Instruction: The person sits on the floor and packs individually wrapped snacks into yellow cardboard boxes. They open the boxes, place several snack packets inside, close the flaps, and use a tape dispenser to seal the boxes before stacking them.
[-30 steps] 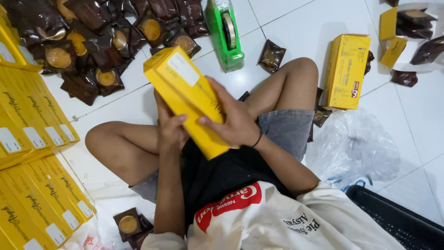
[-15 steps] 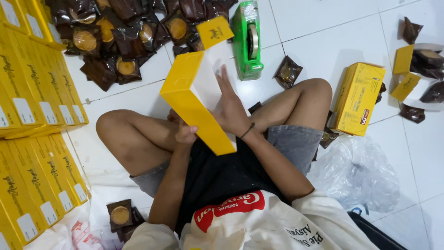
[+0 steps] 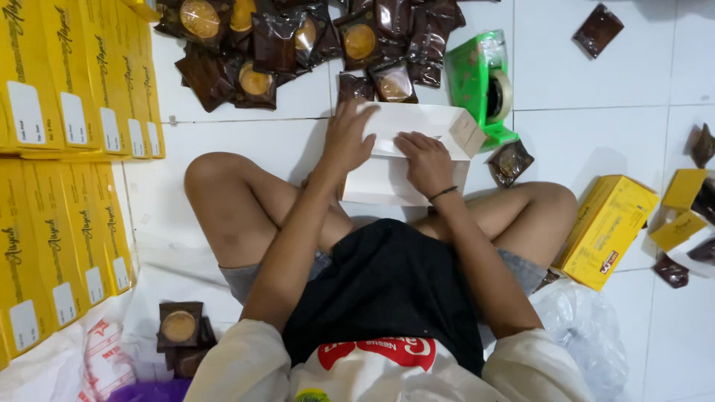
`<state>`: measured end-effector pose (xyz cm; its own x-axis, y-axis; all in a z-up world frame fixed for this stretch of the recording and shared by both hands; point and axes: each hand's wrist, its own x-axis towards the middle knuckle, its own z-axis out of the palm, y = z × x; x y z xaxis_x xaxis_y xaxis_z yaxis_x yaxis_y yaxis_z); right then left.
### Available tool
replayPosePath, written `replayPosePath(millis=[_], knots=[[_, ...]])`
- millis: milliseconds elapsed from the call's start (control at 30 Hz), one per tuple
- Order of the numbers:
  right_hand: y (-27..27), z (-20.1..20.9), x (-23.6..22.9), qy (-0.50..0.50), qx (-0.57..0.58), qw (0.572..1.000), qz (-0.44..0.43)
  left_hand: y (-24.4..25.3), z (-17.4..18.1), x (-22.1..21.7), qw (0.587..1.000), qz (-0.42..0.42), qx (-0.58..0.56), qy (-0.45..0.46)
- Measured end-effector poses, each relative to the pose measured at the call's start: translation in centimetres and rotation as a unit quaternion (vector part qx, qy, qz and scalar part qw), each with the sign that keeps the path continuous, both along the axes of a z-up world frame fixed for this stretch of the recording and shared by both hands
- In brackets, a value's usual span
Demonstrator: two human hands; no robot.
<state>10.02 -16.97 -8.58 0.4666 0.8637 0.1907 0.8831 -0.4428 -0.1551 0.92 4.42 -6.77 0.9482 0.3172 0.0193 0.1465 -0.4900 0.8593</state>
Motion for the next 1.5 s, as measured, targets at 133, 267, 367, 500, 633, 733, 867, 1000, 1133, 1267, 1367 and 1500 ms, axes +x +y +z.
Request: replayPosePath(millis=[133, 267, 367, 500, 633, 733, 867, 1000, 1133, 1267, 1367, 1500], knots=[[3.0, 6.5, 2.2, 0.3, 0.054, 0.952, 0.028, -0.9, -2.1, 0.7, 0.984, -0.069, 0.165, 0.01], [10.0, 5.6, 6.4, 0.227, 0.231, 0.944, -0.06, 1.0, 1.1, 1.2, 1.0, -0.026, 0.006, 0.006], [14.0, 3.4, 9.5, 0.112, 0.012, 0.978, -0.173, 3.4, 3.3, 0.9, 0.977, 0.127, -0.136, -0.105], [14.3, 5.4, 9.5, 0.151, 0.229, 0.951, -0.144, 5.3, 3.9, 0.7, 0.916, 0.273, -0.287, -0.064], [16.9, 6.5, 8.7, 0.354, 0.27, 0.895, -0.029, 5.3, 2.3, 1.8, 0.896, 0.217, -0.38, -0.072], [19.9, 4.7, 9.7, 0.313, 0.188, 0.928, -0.076, 6.0, 2.8, 1.6, 0.862, 0.265, -0.418, -0.11], [22.0, 3.7, 9.6, 0.252, 0.147, 0.929, -0.229, 7.1, 2.4, 1.1, 0.812, 0.352, -0.459, -0.078], [19.6, 3.8, 7.9, 0.18, 0.339, 0.903, -0.194, 7.2, 3.6, 1.5, 0.806, 0.318, -0.499, 0.021], [19.5, 4.9, 8.6, 0.445, 0.299, 0.842, -0.064, 6.8, 2.3, 2.1, 0.794, 0.294, -0.527, -0.077], [20.2, 4.3, 13.2, 0.173, 0.112, 0.962, -0.177, 7.2, 2.9, 1.5, 0.756, 0.302, -0.566, -0.131], [19.4, 4.9, 14.1, 0.174, 0.359, 0.913, -0.09, 6.8, 0.3, 1.9, 0.72, 0.285, -0.61, -0.166], [17.8, 3.5, 10.7, 0.458, 0.397, 0.794, -0.057, 7.5, 3.2, 1.8, 0.712, 0.23, -0.654, -0.112]])
